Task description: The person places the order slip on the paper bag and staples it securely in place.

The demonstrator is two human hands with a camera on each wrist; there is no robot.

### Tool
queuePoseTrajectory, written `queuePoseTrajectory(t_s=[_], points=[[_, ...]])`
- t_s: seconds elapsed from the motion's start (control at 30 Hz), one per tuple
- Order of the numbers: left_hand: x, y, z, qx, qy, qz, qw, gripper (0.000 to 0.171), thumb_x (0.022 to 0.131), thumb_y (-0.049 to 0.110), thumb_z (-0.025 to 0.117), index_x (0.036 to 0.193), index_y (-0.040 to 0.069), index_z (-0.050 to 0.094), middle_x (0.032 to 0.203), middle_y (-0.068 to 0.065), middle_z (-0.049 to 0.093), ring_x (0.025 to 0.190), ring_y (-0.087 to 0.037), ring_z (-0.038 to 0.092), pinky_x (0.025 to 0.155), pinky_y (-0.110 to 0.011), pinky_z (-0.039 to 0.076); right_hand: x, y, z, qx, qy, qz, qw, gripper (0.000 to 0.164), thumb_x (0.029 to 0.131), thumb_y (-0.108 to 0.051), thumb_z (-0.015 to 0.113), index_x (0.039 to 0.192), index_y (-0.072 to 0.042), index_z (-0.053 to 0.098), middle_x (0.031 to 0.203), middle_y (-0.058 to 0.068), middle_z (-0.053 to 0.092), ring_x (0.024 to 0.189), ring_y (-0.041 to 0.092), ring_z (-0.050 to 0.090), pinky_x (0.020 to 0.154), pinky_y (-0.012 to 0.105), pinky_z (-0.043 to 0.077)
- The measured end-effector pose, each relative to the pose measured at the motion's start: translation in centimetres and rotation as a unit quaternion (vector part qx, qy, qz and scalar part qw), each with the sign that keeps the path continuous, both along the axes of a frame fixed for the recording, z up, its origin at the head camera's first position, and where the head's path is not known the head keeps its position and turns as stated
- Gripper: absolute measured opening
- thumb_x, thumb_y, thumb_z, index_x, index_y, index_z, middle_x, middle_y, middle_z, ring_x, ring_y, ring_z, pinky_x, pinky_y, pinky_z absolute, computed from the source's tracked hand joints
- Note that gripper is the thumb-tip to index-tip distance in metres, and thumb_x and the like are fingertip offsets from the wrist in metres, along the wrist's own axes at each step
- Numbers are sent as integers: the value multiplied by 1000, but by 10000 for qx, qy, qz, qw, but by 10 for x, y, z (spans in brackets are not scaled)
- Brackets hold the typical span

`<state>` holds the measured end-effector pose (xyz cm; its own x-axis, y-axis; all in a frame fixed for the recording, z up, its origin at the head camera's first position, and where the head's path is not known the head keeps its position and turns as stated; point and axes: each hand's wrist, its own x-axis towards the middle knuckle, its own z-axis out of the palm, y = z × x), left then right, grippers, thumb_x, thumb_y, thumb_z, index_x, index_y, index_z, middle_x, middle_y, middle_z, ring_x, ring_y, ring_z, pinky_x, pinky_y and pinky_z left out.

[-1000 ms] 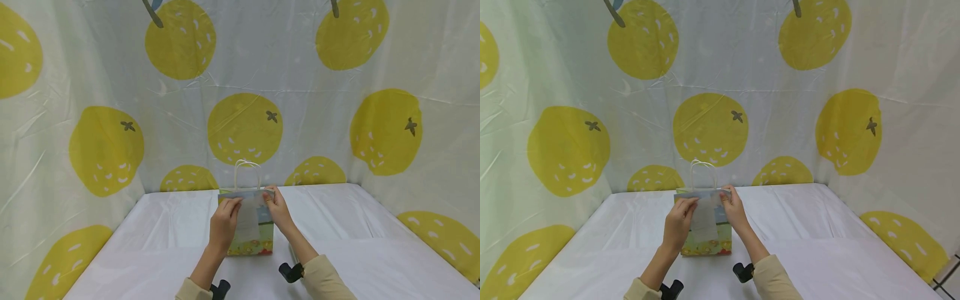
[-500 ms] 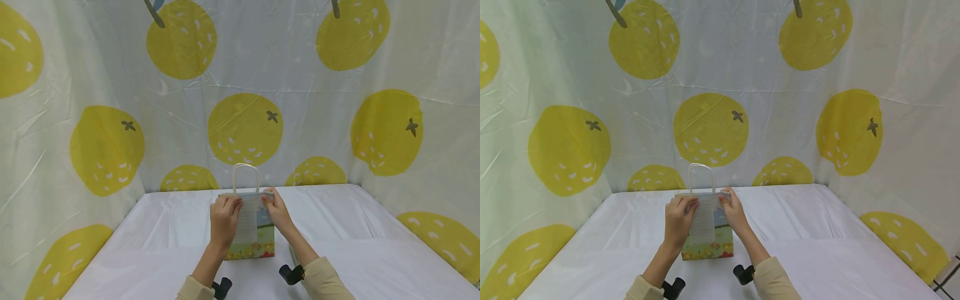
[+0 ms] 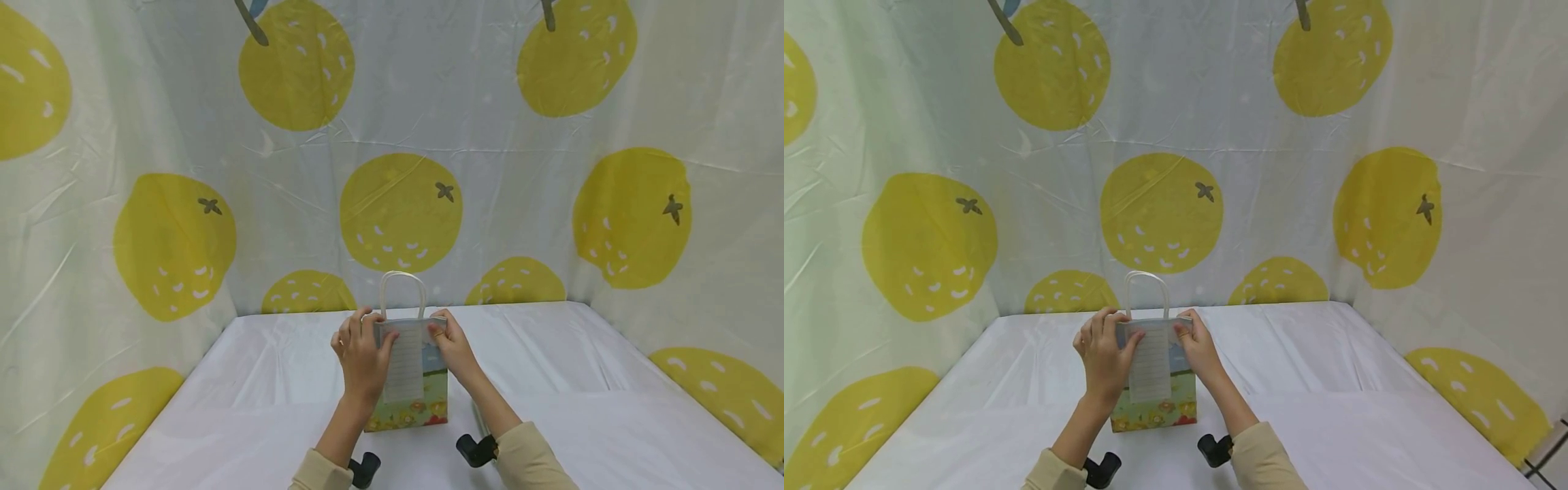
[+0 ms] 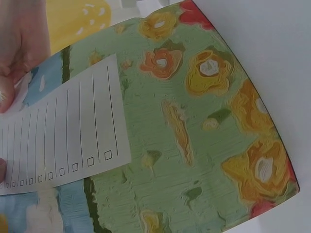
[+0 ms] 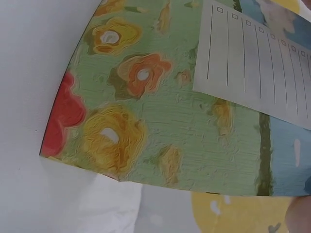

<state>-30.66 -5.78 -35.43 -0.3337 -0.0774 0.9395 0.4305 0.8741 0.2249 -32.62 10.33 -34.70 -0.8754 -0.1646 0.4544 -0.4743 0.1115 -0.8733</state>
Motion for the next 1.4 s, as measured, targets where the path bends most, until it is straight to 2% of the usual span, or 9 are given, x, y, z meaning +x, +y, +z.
queuePoseTrajectory(t_s=[0.13, 0.3, 0.43, 0.57, 0.67, 0.87, 1.07, 1.27, 1.4], points=[[-1, -1, 1, 150, -187, -284, 9993, 52, 64, 27, 79, 105, 7, 55, 105, -6, 57, 102, -22, 45, 85, -41, 26, -7, 1, -7, -117, 35, 70, 9999, 18, 95, -14, 41, 103, 2, 41, 49, -8, 28, 39, 3, 26, 40, 20, 27], [-1, -3, 3, 190, -351, -589, 9975, 45, 65, 26, 78, 100, 5, 60, 94, -6, 59, 91, -22, 52, 82, -38, 38, -6, 1, -9, -283, 34, 103, 9995, 17, 95, -14, 41, 101, 2, 40, 56, -7, 36, 48, 4, 38, 46, 21, 35], [0, -4, 5, 197, -595, -708, 9955, 39, 66, 26, 77, 95, 5, 61, 88, -6, 57, 81, -19, 49, 74, -34, 41, -5, 1, -10, -313, 11, 125, 9994, 17, 96, -14, 41, 103, 2, 40, 54, -9, 30, 45, 1, 31, 45, 19, 29], [0, -5, 6, 176, -758, -763, 9940, 37, 68, 26, 76, 94, 4, 62, 88, -6, 56, 80, -18, 48, 73, -32, 43, -5, 1, -10, -329, -93, 116, 9993, 17, 93, -10, 50, 102, 1, 40, 63, -10, 42, 55, 0, 42, 55, 18, 38], [0, -5, 6, 180, -795, -798, 9935, 36, 68, 25, 75, 94, 4, 62, 89, -6, 55, 81, -18, 48, 73, -30, 45, -2, -1, -6, -281, -253, -13, 9993, 23, 87, -7, 59, 100, -1, 41, 77, -7, 51, 69, 3, 52, 68, 24, 46], [-1, -6, 5, 231, -802, -843, 9929, 37, 68, 25, 75, 95, 3, 62, 89, -6, 54, 82, -16, 47, 72, -29, 46, 13, -6, 8, -84, -358, -372, 9986, 23, 84, -6, 62, 98, -2, 44, 68, -4, 45, 61, 6, 46, 62, 25, 42], [-3, -6, 4, 327, -790, -983, 9915, 35, 69, 24, 75, 95, 3, 63, 88, -6, 54, 83, -17, 47, 72, -30, 45, 20, -7, 13, 18, -401, -479, 9980, 21, 85, -7, 61, 98, -3, 45, 67, -5, 44, 61, 7, 45, 61, 25, 40], [-3, -10, 3, 784, -1033, -1614, 9783, 29, 72, 20, 73, 94, 3, 65, 89, -6, 55, 84, -17, 47, 71, -29, 43, 17, -7, 11, -25, -385, -551, 9977, 20, 85, -7, 61, 96, -3, 45, 70, -3, 44, 62, 6, 45, 60, 23, 39], [-1, -12, 5, 1281, -1237, -2226, 9585, 26, 73, 16, 73, 95, 3, 65, 91, -8, 53, 84, -17, 48, 71, -27, 41, 17, -7, 11, -101, -307, -537, 9980, 18, 85, -5, 61, 94, -2, 45, 71, -3, 46, 63, 5, 46, 62, 22, 40]])
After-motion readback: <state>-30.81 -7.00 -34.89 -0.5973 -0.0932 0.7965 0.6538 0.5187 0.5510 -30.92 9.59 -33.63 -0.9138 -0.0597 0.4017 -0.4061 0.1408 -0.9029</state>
